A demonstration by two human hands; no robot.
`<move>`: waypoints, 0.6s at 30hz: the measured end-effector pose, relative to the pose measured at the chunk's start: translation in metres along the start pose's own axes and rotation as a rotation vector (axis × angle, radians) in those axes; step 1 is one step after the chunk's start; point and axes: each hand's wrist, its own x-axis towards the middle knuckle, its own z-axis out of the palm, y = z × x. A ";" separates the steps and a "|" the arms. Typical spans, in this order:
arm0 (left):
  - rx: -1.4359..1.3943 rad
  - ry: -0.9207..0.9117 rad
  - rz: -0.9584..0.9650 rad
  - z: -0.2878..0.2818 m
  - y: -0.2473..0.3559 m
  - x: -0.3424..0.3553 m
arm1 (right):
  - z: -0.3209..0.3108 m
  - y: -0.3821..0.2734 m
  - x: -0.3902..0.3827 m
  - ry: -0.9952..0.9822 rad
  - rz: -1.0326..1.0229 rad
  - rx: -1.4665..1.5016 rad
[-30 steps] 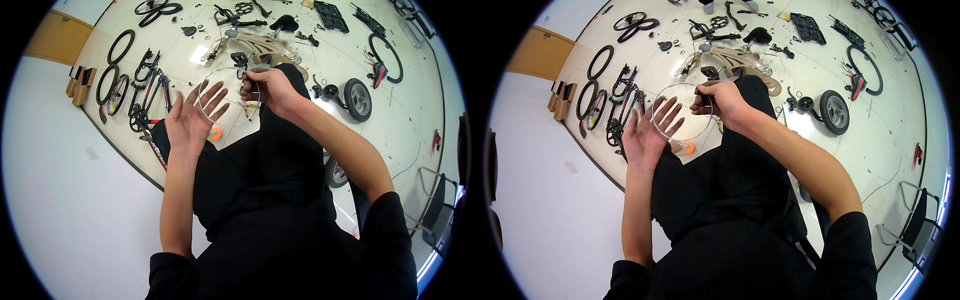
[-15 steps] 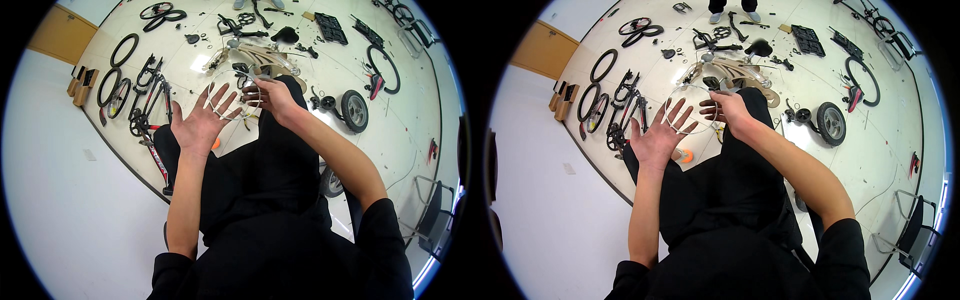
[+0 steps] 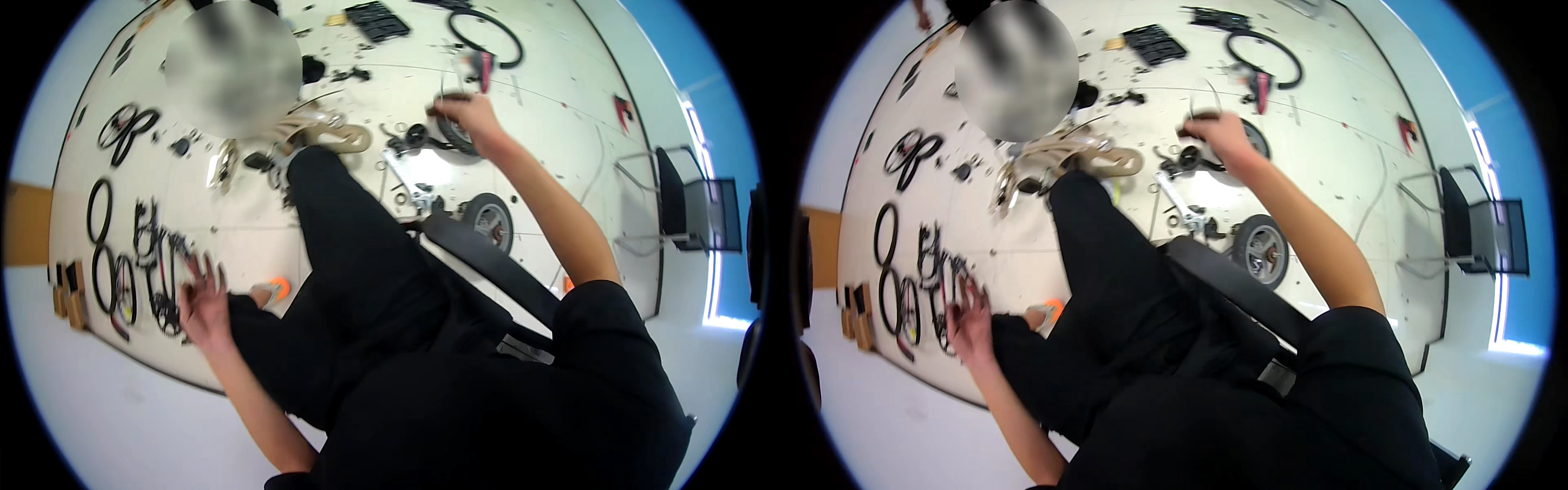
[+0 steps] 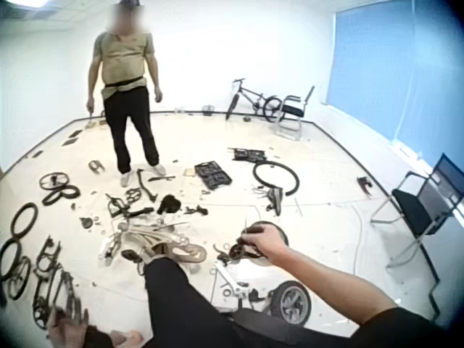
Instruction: The person sits on a chair and uses pliers to cut and adjust a bicycle cable attached to a brake caliper. They repeatedly trim the cable and manipulate the caliper housing while surrounded by scattered bicycle parts.
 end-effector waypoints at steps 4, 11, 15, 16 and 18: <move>0.077 0.028 -0.004 0.009 -0.002 -0.002 | -0.125 0.159 -0.006 0.094 0.323 -0.322; 0.326 0.191 0.023 0.009 0.034 0.001 | -0.258 0.393 -0.077 0.510 0.638 -0.730; 0.420 0.281 0.109 0.053 0.014 0.000 | -0.243 0.445 -0.102 0.795 0.857 -0.203; 0.415 0.309 0.107 0.063 0.009 0.001 | -0.234 0.448 -0.111 0.885 0.862 -0.005; 0.396 0.368 0.099 0.076 -0.005 0.000 | -0.223 0.455 -0.125 1.064 0.849 0.386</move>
